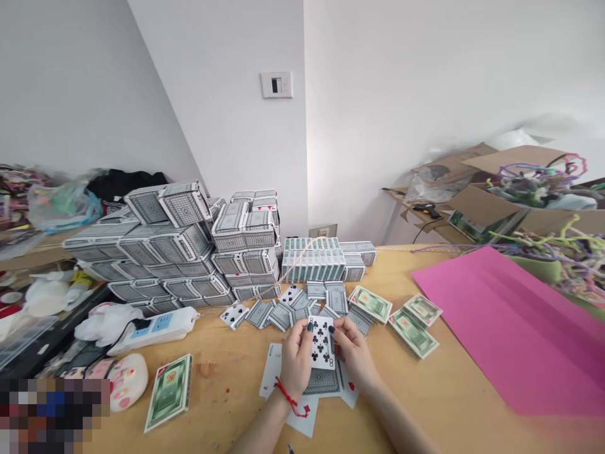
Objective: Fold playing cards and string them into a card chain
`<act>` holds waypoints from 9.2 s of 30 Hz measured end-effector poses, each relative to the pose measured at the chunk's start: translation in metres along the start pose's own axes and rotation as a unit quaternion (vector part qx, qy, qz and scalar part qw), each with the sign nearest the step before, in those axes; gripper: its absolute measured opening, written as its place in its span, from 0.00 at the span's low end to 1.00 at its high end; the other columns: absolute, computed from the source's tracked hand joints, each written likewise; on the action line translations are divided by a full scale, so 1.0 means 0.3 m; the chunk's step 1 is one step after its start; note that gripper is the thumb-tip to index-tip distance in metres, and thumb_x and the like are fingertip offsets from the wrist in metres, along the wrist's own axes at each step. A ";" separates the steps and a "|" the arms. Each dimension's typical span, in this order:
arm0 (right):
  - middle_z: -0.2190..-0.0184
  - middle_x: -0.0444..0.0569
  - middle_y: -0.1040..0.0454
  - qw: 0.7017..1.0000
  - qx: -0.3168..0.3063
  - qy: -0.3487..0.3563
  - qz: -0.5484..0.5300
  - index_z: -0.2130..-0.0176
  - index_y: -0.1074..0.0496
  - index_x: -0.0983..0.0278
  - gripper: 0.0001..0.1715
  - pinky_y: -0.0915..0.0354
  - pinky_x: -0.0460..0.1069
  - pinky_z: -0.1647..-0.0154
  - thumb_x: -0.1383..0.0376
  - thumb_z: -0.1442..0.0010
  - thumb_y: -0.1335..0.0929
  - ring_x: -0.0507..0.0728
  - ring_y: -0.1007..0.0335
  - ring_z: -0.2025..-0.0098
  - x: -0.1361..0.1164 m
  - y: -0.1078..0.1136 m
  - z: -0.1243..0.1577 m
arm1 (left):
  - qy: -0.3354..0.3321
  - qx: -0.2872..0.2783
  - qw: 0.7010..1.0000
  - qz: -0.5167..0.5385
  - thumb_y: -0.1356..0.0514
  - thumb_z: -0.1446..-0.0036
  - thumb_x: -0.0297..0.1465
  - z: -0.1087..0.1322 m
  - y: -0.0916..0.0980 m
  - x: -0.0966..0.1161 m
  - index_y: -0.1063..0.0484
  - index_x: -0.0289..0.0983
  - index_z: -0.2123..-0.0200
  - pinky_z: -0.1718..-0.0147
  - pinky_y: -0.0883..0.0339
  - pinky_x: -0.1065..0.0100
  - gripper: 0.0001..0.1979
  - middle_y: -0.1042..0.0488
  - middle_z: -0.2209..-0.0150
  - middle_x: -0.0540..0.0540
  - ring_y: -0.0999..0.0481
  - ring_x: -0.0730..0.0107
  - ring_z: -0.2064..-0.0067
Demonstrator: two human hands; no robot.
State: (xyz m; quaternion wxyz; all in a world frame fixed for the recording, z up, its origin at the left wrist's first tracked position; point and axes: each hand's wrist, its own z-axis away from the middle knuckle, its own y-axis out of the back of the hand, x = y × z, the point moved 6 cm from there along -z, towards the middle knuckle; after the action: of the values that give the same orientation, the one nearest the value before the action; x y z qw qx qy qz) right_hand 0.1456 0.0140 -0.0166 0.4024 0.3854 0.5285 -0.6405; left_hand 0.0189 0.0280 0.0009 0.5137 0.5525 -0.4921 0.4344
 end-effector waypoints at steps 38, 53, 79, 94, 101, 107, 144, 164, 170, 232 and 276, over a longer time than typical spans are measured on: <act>0.84 0.36 0.45 1.000 -0.017 -0.005 -0.016 0.61 0.33 0.62 0.17 0.55 0.43 0.82 0.57 0.51 0.32 0.47 0.53 0.83 -0.012 -0.002 0.002 | 0.022 -0.082 0.995 0.053 0.51 0.45 0.31 -0.003 -0.015 -0.006 0.35 0.38 0.59 0.72 0.39 0.73 0.11 0.35 0.74 0.52 0.37 0.73 0.74; 0.82 0.40 0.37 0.997 -0.033 -0.051 -0.038 0.66 0.31 0.63 0.14 0.49 0.43 0.80 0.58 0.53 0.32 0.49 0.44 0.81 0.011 -0.007 -0.003 | 0.034 -0.082 0.996 0.023 0.51 0.45 0.33 -0.002 -0.011 -0.022 0.35 0.38 0.58 0.69 0.38 0.70 0.12 0.30 0.67 0.47 0.32 0.68 0.69; 0.83 0.39 0.40 0.997 0.032 -0.043 -0.053 0.71 0.31 0.62 0.06 0.49 0.43 0.81 0.64 0.55 0.34 0.49 0.47 0.81 0.012 -0.007 0.004 | 0.063 -0.099 0.991 0.071 0.51 0.47 0.34 0.007 -0.027 -0.009 0.35 0.38 0.65 0.77 0.42 0.74 0.09 0.36 0.77 0.53 0.38 0.73 0.77; 0.82 0.41 0.37 0.977 -0.010 -0.090 -0.193 0.73 0.29 0.64 0.07 0.45 0.43 0.79 0.63 0.54 0.33 0.50 0.43 0.79 0.050 -0.038 0.015 | 0.010 -0.045 0.997 0.068 0.51 0.54 0.28 -0.019 -0.001 0.000 0.37 0.37 0.78 0.77 0.45 0.73 0.05 0.41 0.81 0.54 0.41 0.74 0.79; 0.83 0.39 0.38 0.978 -0.097 -0.135 -0.129 0.75 0.33 0.65 0.14 0.48 0.42 0.80 0.59 0.56 0.28 0.47 0.45 0.81 0.040 -0.058 0.017 | -0.087 -0.075 0.993 -0.015 0.52 0.52 0.28 0.002 0.008 0.051 0.36 0.37 0.77 0.76 0.44 0.73 0.08 0.36 0.80 0.52 0.38 0.73 0.77; 0.84 0.38 0.41 0.988 -0.112 -0.072 -0.083 0.76 0.36 0.65 0.18 0.51 0.42 0.81 0.56 0.56 0.29 0.46 0.49 0.82 0.030 -0.048 0.004 | -0.118 -0.091 0.987 -0.058 0.51 0.49 0.27 0.019 0.002 0.072 0.34 0.37 0.73 0.73 0.43 0.72 0.07 0.33 0.76 0.50 0.35 0.71 0.73; 0.82 0.40 0.35 0.998 0.007 0.054 -0.030 0.74 0.39 0.62 0.20 0.38 0.48 0.75 0.51 0.55 0.31 0.52 0.35 0.80 0.003 0.020 -0.024 | 0.082 -0.054 0.975 0.199 0.36 0.59 0.37 -0.039 -0.028 -0.033 0.30 0.34 0.70 0.70 0.33 0.68 0.14 0.26 0.71 0.46 0.28 0.65 0.68; 0.79 0.45 0.30 0.993 -0.018 0.049 0.101 0.73 0.28 0.66 0.20 0.42 0.46 0.75 0.51 0.54 0.31 0.53 0.37 0.76 -0.033 0.022 -0.015 | 0.007 -0.046 0.997 0.063 0.43 0.52 0.36 -0.032 0.001 -0.023 0.29 0.34 0.66 0.67 0.35 0.67 0.12 0.26 0.69 0.45 0.29 0.65 0.67; 0.78 0.45 0.30 0.996 -0.085 -0.001 0.038 0.66 0.29 0.65 0.20 0.43 0.45 0.78 0.54 0.54 0.31 0.52 0.37 0.78 -0.010 -0.016 -0.011 | 0.014 -0.024 0.999 0.046 0.42 0.53 0.36 -0.046 0.028 -0.030 0.26 0.35 0.66 0.65 0.35 0.66 0.13 0.24 0.67 0.43 0.28 0.62 0.65; 0.81 0.40 0.37 0.998 -0.052 0.007 0.042 0.72 0.32 0.65 0.18 0.47 0.43 0.79 0.52 0.55 0.30 0.48 0.44 0.80 0.019 0.009 -0.020 | -0.087 -0.107 0.990 0.013 0.48 0.50 0.28 0.045 -0.007 0.067 0.35 0.36 0.58 0.68 0.37 0.71 0.14 0.29 0.66 0.47 0.31 0.70 0.67; 0.68 0.48 0.26 0.978 -0.058 0.094 0.179 0.63 0.27 0.64 0.20 0.39 0.52 0.58 0.53 0.49 0.35 0.60 0.34 0.61 -0.040 0.013 -0.019 | -0.161 -0.082 0.967 -0.177 0.49 0.45 0.29 -0.002 0.006 0.049 0.30 0.41 0.62 0.61 0.33 0.65 0.10 0.28 0.62 0.46 0.29 0.67 0.60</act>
State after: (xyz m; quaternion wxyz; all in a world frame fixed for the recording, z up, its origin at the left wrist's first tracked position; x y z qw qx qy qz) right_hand 0.1543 0.0206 -0.0079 0.4805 0.5081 0.5226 -0.4876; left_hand 0.0191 0.0271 0.0159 0.5401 0.6492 -0.4968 0.2000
